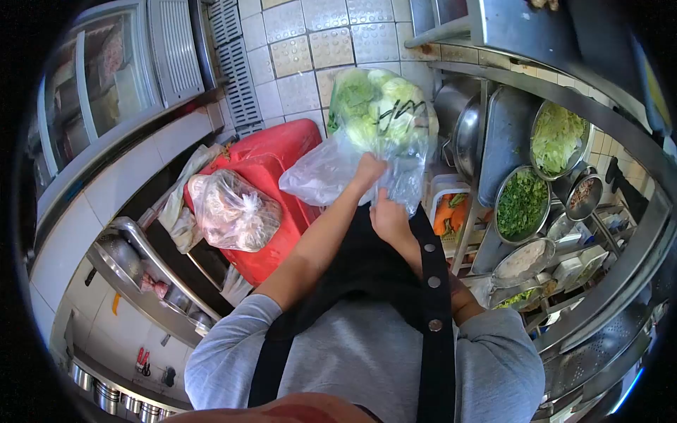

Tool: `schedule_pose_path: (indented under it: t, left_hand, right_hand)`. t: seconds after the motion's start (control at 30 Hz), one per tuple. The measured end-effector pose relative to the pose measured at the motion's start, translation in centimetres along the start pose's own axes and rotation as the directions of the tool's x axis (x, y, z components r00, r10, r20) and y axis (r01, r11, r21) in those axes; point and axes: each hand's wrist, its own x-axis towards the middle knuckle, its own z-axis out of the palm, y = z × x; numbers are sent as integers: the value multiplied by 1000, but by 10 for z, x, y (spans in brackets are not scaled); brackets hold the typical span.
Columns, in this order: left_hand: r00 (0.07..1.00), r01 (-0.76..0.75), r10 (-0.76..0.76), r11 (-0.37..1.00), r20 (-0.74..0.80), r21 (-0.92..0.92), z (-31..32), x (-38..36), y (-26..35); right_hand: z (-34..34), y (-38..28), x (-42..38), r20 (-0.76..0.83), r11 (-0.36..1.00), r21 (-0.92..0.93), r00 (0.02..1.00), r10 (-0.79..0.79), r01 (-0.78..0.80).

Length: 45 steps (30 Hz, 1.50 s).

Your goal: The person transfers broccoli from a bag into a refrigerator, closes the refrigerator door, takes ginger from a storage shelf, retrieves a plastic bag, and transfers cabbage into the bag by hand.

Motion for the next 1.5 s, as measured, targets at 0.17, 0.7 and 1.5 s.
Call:
schedule_pose_path:
  t: [0.17,0.7,1.5]
  left_hand:
    - [997,46,-16,919,-81,391,-21,-36,-24]
    - [957,226,-135,901,-256,370,-92,-37,-114]
    - [881,-115,257,931,-398,346,-195,-64,-77]
  right_hand:
    - [-20,21,56,520,988,130,842,-141,85]
    - [81,11,282,5,674,-672,913,-409,306]
    - [88,30,322,-226,984,-44,961,158,-172]
